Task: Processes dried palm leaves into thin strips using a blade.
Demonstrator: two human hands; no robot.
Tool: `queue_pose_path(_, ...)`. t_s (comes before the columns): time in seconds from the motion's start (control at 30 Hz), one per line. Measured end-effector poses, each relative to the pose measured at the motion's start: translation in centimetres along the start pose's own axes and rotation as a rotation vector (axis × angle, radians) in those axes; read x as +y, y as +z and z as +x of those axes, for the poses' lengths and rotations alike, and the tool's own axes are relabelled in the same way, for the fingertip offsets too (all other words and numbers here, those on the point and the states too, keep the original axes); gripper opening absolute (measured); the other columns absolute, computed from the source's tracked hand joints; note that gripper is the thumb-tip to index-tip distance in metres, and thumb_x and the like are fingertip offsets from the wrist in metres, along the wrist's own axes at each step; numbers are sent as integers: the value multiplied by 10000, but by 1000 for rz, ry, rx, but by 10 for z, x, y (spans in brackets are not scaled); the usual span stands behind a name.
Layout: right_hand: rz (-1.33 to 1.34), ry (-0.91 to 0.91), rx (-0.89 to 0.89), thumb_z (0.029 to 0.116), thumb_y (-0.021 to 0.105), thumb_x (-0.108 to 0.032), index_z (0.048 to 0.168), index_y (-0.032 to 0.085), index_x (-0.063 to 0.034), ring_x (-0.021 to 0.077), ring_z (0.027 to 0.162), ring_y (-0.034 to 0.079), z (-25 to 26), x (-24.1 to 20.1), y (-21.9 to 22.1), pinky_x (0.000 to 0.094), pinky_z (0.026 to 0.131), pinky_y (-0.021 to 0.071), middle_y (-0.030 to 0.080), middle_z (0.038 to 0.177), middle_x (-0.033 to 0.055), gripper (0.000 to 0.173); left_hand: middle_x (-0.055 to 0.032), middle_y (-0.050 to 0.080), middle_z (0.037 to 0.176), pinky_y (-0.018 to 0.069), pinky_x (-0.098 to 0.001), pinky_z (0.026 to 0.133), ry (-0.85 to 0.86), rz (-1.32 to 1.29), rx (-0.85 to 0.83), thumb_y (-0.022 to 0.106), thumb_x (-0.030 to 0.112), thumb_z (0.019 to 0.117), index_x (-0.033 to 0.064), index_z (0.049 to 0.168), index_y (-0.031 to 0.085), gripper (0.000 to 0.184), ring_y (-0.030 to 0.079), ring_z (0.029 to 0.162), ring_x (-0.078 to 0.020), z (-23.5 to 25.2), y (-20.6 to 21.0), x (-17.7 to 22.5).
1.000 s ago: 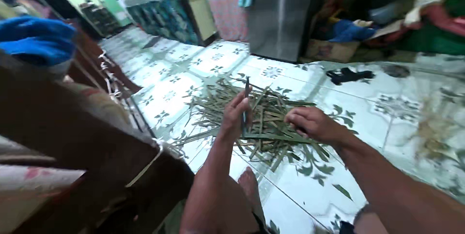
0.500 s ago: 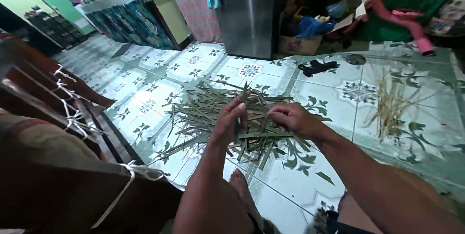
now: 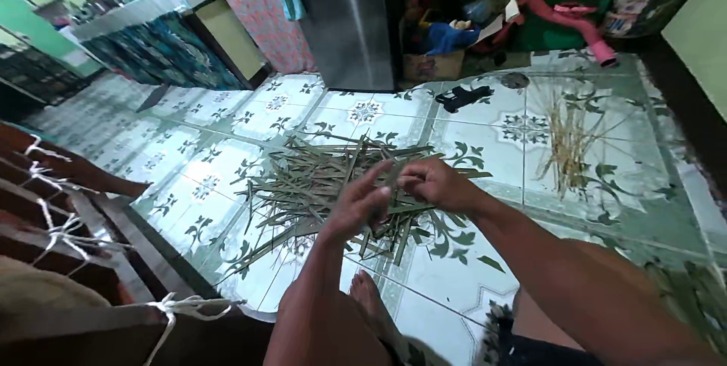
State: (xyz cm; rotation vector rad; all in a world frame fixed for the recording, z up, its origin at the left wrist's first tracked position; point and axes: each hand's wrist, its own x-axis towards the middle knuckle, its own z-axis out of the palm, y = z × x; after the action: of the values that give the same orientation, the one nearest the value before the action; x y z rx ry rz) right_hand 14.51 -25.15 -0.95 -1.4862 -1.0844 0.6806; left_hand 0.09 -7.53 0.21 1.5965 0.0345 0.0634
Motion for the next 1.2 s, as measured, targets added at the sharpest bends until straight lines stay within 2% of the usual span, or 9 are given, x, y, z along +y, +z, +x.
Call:
queue_pose_path(0.13, -20, 19, -9, 1040, 546, -190, 1021, 706, -45, 0, 572, 514, -5, -3, 0, 183, 550, 470, 594, 735, -40, 216, 31, 607, 660, 495, -200, 485, 30, -128, 151, 502, 222, 1028, 62, 1378, 593, 396, 543, 503, -40, 0, 1, 0)
queue_pose_path(0.37, -203, 70, -23, 1061, 525, -249, 1059, 706, -39, 41, 586, 525, -12, 25, -29, 234, 570, 489, 608, 776, 7, 278, 27, 581, 617, 513, -222, 458, 199, -378, 272, 512, 342, 1052, 234, 1439, 525, 402, 561, 472, -69, -4, -42, 1)
queue_pose_path(0.57, -192, 30, 5, 1000, 511, -147, 1038, 712, -24, 27, 618, 524, -15, 12, -20, 228, 588, 472, 649, 863, 15, 239, 31, 585, 684, 474, -203, 461, -81, -201, 37, 466, 184, 1038, 50, 1480, 469, 462, 533, 506, -54, 20, 26, -8)
queue_pose_path(0.73, -262, -60, 7, 1045, 525, -249, 966, 708, -50, 2, 633, 498, -27, 19, -42, 189, 598, 441, 597, 794, -15, 282, 59, 579, 584, 496, -189, 466, 235, -534, 162, 608, 384, 998, 197, 1365, 628, 413, 543, 454, -33, 14, -30, 7)
queue_pose_path(0.83, -269, -38, 37, 1048, 518, -250, 967, 707, -59, 5, 626, 499, -33, 25, -48, 203, 596, 443, 597, 767, -19, 281, 56, 561, 562, 498, -222, 482, 319, -674, 172, 568, 419, 1018, 250, 1392, 616, 414, 532, 447, -55, 21, -35, 3)
queue_pose_path(0.93, -276, 39, 98, 1059, 504, -243, 1024, 710, -54, 29, 607, 511, -35, 23, -54, 227, 587, 467, 599, 762, -7, 281, 46, 564, 570, 503, -213, 464, 224, -608, 193, 613, 405, 996, 253, 1453, 538, 487, 545, 446, -57, 33, -11, -8)
queue_pose_path(1.03, -250, 34, 116, 1051, 520, -220, 1006, 707, -50, 17, 599, 500, -34, 19, -58, 210, 574, 457, 589, 754, -17, 257, 25, 604, 670, 515, -218, 494, 25, -239, 32, 508, 225, 1024, 105, 1557, 361, 566, 566, 514, -62, 42, 28, -16)
queue_pose_path(1.1, -248, 15, 76, 1042, 527, -214, 962, 685, -55, 14, 614, 504, -35, 15, -58, 204, 581, 455, 592, 783, -18, 238, 33, 614, 684, 506, -209, 488, -43, -153, -100, 475, 177, 1036, 42, 1487, 459, 471, 560, 518, -48, 48, 48, -15)
queue_pose_path(1.2, -274, -10, 74, 1043, 517, -236, 983, 711, -59, -3, 616, 502, -42, 17, -67, 193, 582, 451, 606, 787, -26, 270, 54, 606, 624, 492, -191, 474, 65, -376, 44, 599, 314, 993, 98, 1321, 640, 395, 553, 484, -32, 48, 20, -4)
